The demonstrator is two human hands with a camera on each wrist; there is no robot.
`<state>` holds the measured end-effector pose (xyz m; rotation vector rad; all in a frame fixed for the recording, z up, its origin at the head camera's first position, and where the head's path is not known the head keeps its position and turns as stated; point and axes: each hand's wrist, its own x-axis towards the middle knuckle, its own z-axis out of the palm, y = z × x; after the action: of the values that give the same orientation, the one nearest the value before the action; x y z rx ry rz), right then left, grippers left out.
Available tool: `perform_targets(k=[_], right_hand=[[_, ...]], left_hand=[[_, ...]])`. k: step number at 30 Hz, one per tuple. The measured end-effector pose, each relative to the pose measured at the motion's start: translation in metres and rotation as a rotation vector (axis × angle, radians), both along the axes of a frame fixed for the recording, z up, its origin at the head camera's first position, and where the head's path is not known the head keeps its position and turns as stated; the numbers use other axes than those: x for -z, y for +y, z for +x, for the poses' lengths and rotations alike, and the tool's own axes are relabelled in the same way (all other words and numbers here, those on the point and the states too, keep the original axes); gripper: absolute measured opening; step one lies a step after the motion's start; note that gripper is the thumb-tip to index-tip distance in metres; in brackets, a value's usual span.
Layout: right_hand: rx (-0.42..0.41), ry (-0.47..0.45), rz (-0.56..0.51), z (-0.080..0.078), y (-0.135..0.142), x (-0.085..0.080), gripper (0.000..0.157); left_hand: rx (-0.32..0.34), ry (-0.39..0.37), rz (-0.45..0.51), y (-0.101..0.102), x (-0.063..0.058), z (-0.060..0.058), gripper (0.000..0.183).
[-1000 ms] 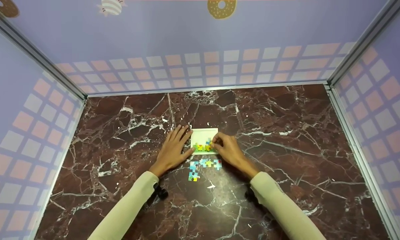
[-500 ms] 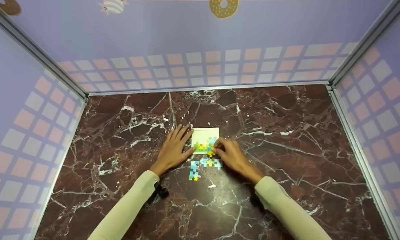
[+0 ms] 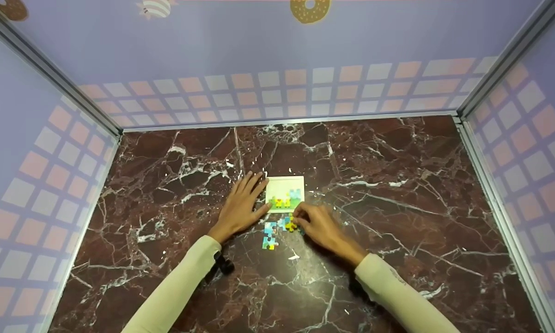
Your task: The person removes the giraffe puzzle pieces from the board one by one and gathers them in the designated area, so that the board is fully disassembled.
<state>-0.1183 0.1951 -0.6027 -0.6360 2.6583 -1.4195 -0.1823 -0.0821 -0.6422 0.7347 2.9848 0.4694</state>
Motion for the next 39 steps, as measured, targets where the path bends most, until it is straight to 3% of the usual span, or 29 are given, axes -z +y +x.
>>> perform_targets(k=[18,25,34,39], right_hand=[[-0.074,-0.034,-0.008,0.029,-0.007,0.005,0.006],[-0.060,-0.048,0.014,0.033,-0.007,0.006,0.003],[-0.053,0.081,0.066,0.034,-0.010,0.012,0.010],[-0.060,0.103,0.092,0.035,-0.010,0.014,0.008]], left_hand=[[0.003,0.023,0.010,0.000,0.000,0.000,0.081],[0.002,0.009,-0.001,0.000,-0.002,0.000,0.081],[0.006,0.015,0.004,0.000,-0.002,0.000,0.081],[0.007,0.016,0.010,0.000,-0.001,0.001,0.081]])
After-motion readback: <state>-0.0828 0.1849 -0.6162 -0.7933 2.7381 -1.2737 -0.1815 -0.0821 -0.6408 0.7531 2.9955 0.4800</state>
